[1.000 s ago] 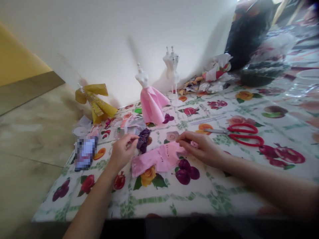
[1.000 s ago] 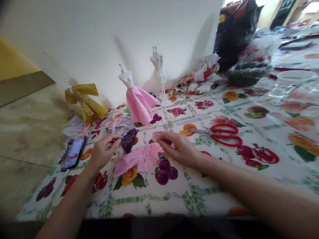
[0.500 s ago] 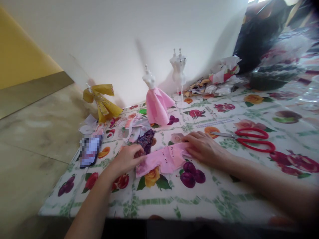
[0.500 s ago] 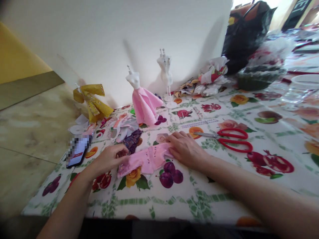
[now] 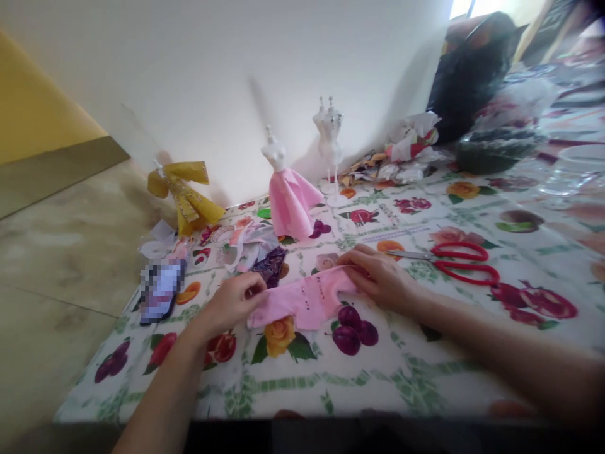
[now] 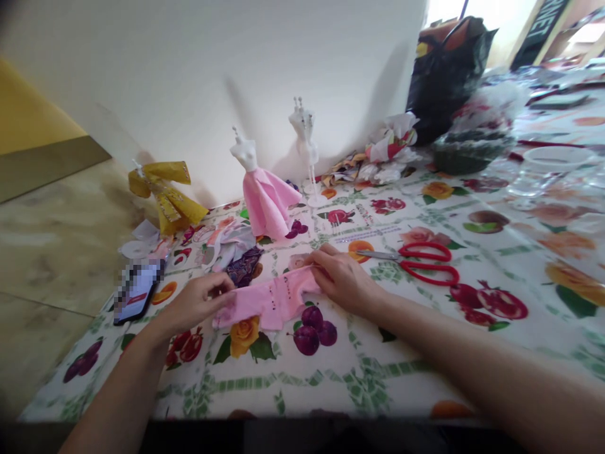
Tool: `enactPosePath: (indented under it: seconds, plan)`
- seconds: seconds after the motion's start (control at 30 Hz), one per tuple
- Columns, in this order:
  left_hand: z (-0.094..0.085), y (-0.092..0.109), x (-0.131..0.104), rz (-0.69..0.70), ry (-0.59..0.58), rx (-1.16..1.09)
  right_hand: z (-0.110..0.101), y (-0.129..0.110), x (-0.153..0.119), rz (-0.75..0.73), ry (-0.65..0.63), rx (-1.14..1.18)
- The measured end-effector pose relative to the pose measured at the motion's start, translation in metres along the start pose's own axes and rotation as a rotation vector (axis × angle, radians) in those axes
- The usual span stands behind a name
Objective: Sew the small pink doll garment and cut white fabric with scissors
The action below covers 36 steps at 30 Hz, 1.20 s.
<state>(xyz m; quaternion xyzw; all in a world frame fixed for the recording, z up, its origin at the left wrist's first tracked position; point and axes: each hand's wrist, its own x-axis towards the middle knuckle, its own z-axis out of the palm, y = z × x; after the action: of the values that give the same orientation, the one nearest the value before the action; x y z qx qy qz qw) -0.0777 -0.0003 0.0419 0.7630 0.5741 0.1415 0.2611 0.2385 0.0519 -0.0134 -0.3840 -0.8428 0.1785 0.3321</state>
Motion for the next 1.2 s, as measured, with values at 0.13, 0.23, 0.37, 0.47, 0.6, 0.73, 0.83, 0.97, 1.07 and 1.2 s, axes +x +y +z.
enactPosePath:
  seconds: [0.13,0.23,0.37,0.47,0.6,0.73,0.83,0.97,1.07,1.2]
  plan:
    - [0.003,-0.009,0.003,-0.012,0.043,-0.232,-0.002,0.000,0.002,0.057,0.032,0.063]
    - [0.006,-0.014,0.006,-0.014,0.063,-0.320,-0.004,-0.001,0.005,0.130,0.063,0.162]
    - [0.005,-0.015,0.004,-0.001,0.036,-0.438,-0.006,-0.002,0.008,0.274,0.050,0.378]
    - [0.003,-0.014,0.002,0.020,0.041,-0.580,-0.007,-0.003,0.009,0.340,0.052,0.473]
    - [0.002,-0.015,0.002,0.009,0.097,-0.725,-0.008,-0.002,0.010,0.362,0.085,0.489]
    - [0.002,-0.015,0.002,-0.028,0.126,-0.833,-0.012,-0.003,0.011,0.381,0.071,0.520]
    - [0.001,-0.013,0.000,-0.072,0.080,-0.886,-0.017,-0.006,0.011,0.402,0.059,0.515]
    - [0.002,-0.013,0.000,-0.101,0.036,-0.877,-0.019,-0.007,0.010,0.406,0.055,0.479]
    - [0.005,-0.015,0.002,-0.117,0.047,-0.834,-0.016,-0.001,0.010,0.387,0.050,0.420]
    - [0.009,-0.019,0.007,-0.129,0.090,-0.739,-0.007,0.009,0.008,0.356,0.019,0.320]
